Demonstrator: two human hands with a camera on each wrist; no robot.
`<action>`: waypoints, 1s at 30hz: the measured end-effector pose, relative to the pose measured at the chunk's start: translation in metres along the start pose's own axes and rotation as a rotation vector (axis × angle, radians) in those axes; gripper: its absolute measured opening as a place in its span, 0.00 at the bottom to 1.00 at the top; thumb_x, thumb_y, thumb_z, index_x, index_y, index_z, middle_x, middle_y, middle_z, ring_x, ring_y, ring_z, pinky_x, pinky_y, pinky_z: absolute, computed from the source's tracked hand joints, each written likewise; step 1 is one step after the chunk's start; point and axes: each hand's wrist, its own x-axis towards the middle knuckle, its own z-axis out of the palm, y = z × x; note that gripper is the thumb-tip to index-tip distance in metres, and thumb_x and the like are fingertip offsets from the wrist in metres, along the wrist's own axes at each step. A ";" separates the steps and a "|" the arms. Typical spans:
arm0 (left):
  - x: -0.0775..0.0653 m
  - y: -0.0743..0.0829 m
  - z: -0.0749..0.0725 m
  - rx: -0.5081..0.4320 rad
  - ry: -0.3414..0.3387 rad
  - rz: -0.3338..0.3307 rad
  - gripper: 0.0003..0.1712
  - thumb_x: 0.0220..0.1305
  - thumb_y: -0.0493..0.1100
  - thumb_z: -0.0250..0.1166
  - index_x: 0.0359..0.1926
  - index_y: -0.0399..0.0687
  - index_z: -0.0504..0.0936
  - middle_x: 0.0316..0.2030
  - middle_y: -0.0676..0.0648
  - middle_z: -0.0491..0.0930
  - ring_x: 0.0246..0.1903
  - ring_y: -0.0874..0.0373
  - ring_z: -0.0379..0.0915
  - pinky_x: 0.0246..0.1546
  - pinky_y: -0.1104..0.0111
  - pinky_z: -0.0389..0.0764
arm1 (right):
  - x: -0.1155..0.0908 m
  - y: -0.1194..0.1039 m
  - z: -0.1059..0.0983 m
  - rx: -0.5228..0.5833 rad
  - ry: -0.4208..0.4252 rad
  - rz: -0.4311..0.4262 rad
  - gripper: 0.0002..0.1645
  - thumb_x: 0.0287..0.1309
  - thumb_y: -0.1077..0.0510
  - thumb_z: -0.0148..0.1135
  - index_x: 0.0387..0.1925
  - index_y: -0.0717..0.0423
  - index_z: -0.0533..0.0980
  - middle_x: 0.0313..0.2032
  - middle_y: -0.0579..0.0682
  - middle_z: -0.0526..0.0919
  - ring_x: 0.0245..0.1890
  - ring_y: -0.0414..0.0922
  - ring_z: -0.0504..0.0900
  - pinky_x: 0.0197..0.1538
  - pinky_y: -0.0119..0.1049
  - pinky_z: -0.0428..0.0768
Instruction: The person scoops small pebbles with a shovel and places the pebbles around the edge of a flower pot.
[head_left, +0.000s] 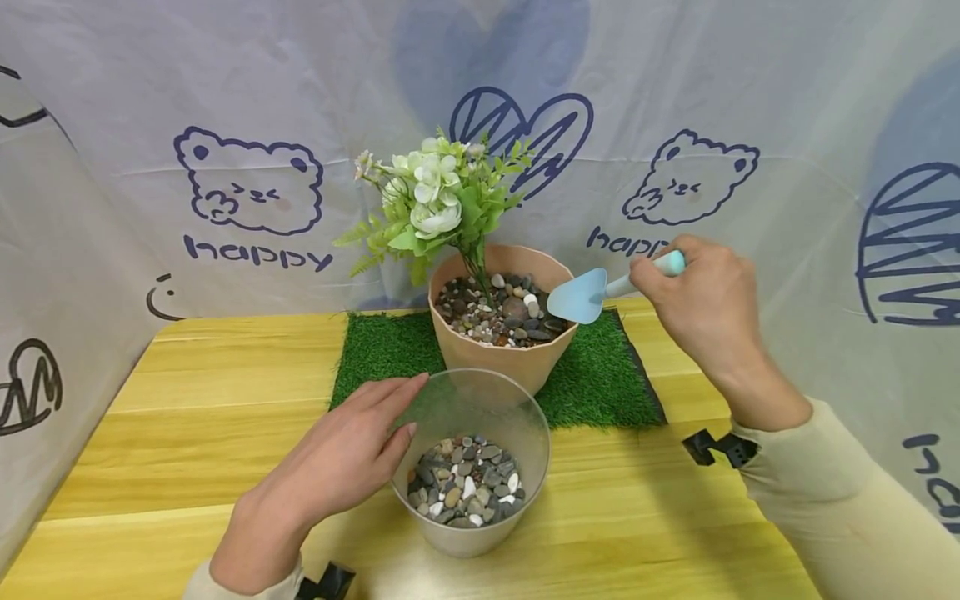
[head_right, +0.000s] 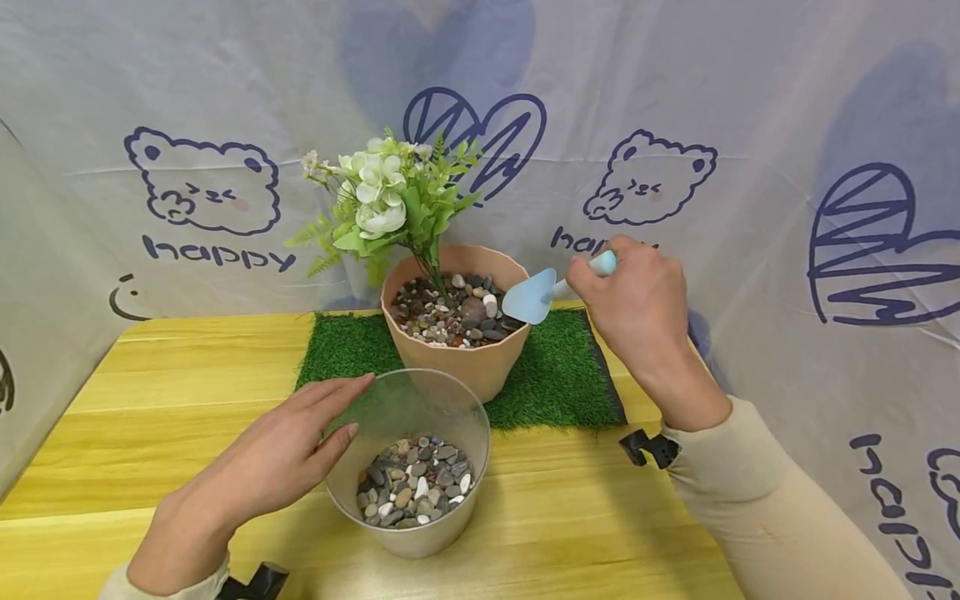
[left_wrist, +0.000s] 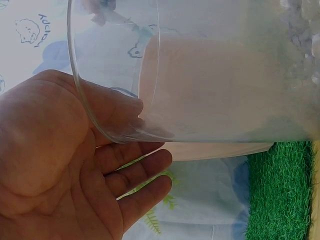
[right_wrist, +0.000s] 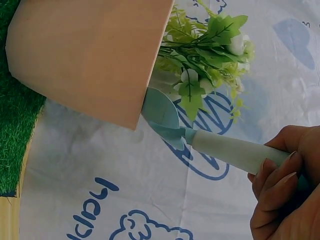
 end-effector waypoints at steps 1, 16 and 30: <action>0.000 0.000 0.000 -0.001 -0.001 0.000 0.34 0.78 0.43 0.61 0.81 0.47 0.65 0.72 0.42 0.74 0.71 0.44 0.71 0.72 0.45 0.74 | 0.000 0.000 0.000 0.008 -0.002 0.006 0.23 0.67 0.46 0.65 0.21 0.54 0.73 0.12 0.45 0.66 0.14 0.45 0.66 0.16 0.34 0.63; 0.000 -0.001 -0.001 0.001 -0.002 -0.001 0.34 0.78 0.44 0.61 0.80 0.46 0.65 0.72 0.41 0.73 0.71 0.43 0.71 0.72 0.45 0.74 | -0.049 -0.026 -0.010 0.405 0.038 -0.181 0.07 0.62 0.60 0.73 0.27 0.56 0.85 0.15 0.44 0.72 0.15 0.39 0.63 0.16 0.29 0.63; 0.001 -0.001 0.000 0.006 0.009 0.015 0.34 0.78 0.43 0.61 0.80 0.45 0.65 0.72 0.41 0.74 0.70 0.43 0.71 0.72 0.46 0.75 | -0.097 -0.035 0.061 0.062 -0.322 -0.752 0.09 0.64 0.53 0.72 0.32 0.48 0.79 0.19 0.37 0.72 0.17 0.30 0.63 0.19 0.25 0.62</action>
